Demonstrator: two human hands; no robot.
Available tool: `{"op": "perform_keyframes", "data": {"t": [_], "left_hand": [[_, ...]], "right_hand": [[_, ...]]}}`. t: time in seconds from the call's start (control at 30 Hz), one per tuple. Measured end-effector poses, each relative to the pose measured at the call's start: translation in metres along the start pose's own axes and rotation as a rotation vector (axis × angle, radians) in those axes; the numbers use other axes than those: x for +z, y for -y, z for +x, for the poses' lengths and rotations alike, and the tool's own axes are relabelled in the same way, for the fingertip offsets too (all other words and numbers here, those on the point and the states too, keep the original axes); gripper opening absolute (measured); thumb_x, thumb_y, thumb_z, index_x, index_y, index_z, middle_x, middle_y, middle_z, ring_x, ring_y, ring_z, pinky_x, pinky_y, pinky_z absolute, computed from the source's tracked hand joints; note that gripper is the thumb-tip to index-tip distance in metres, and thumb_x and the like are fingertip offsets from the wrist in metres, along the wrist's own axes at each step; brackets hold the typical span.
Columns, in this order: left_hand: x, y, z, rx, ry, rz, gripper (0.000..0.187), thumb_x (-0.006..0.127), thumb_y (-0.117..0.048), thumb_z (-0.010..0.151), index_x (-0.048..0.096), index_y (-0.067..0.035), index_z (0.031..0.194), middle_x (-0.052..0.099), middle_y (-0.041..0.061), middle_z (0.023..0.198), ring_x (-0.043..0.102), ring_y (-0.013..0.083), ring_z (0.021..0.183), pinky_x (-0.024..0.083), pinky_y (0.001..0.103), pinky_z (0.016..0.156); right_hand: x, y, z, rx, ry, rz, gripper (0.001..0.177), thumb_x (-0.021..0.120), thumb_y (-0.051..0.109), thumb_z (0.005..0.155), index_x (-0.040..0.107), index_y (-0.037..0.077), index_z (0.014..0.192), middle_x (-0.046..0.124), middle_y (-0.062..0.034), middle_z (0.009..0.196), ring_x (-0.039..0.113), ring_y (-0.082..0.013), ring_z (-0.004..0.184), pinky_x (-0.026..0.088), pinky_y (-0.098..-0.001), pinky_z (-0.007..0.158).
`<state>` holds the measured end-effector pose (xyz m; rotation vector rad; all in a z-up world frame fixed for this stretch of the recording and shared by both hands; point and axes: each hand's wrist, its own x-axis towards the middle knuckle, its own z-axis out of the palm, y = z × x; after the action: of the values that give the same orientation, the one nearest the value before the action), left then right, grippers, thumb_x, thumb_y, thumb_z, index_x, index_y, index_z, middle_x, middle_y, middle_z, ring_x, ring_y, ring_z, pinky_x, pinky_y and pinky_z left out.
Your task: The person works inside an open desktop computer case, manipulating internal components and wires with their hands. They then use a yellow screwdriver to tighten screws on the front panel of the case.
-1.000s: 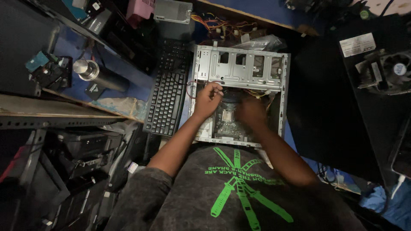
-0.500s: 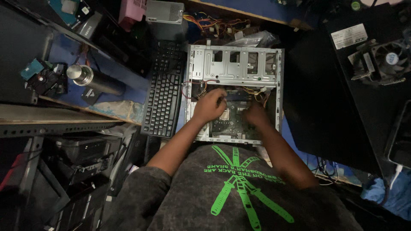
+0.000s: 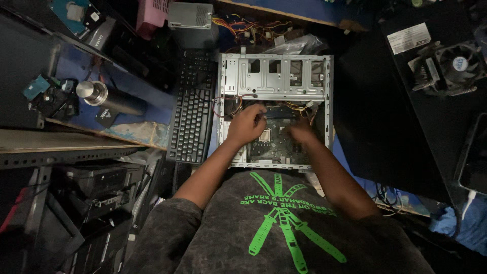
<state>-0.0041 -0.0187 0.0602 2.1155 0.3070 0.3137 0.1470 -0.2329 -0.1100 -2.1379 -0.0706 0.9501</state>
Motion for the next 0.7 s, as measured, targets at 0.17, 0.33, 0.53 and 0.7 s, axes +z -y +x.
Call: {"op": "perform_keyframes", "data": {"t": [0.17,0.33,0.53,0.7], "left_hand": [[-0.001,0.000,0.001,0.042,-0.006,0.009,0.028,0.066,-0.016,0.086,0.064,-0.010,0.113,0.073,0.014,0.105,0.073,0.0332,0.091,0.057,0.042,0.077],[-0.003,-0.001,-0.001,0.005,0.013,-0.011,0.027,0.065,-0.016,0.087,0.064,-0.010,0.113,0.072,0.013,0.103,0.073,0.0309,0.087,0.057,0.041,0.076],[-0.003,-0.002,0.001,0.063,-0.021,0.008,0.027,0.066,-0.017,0.087,0.064,-0.011,0.113,0.073,0.012,0.107,0.072,0.0309,0.087,0.057,0.041,0.074],[0.000,0.002,0.001,-0.039,0.018,-0.005,0.027,0.066,-0.018,0.087,0.064,-0.011,0.113,0.073,0.010,0.101,0.071,0.0269,0.076,0.055,0.040,0.068]], "right_hand": [[-0.001,0.003,-0.007,-0.043,-0.008,0.004,0.057,0.080,0.014,0.072,0.060,-0.008,0.120,0.072,-0.0231,0.098,0.067,-0.0317,0.081,0.054,-0.0451,0.072],[0.002,-0.008,0.004,-0.070,-0.047,-0.095,0.055,0.079,0.021,0.076,0.065,-0.010,0.119,0.072,-0.0199,0.104,0.070,-0.0289,0.089,0.057,-0.0419,0.079],[0.003,-0.025,0.015,-0.203,-0.093,-0.040,0.069,0.080,0.015,0.069,0.055,-0.008,0.129,0.070,-0.0229,0.116,0.068,-0.0311,0.096,0.057,-0.0421,0.081],[0.007,-0.022,0.015,-0.335,-0.138,-0.104,0.082,0.086,0.018,0.067,0.051,-0.007,0.137,0.064,-0.0238,0.130,0.063,-0.0354,0.113,0.053,-0.0430,0.095]]}}
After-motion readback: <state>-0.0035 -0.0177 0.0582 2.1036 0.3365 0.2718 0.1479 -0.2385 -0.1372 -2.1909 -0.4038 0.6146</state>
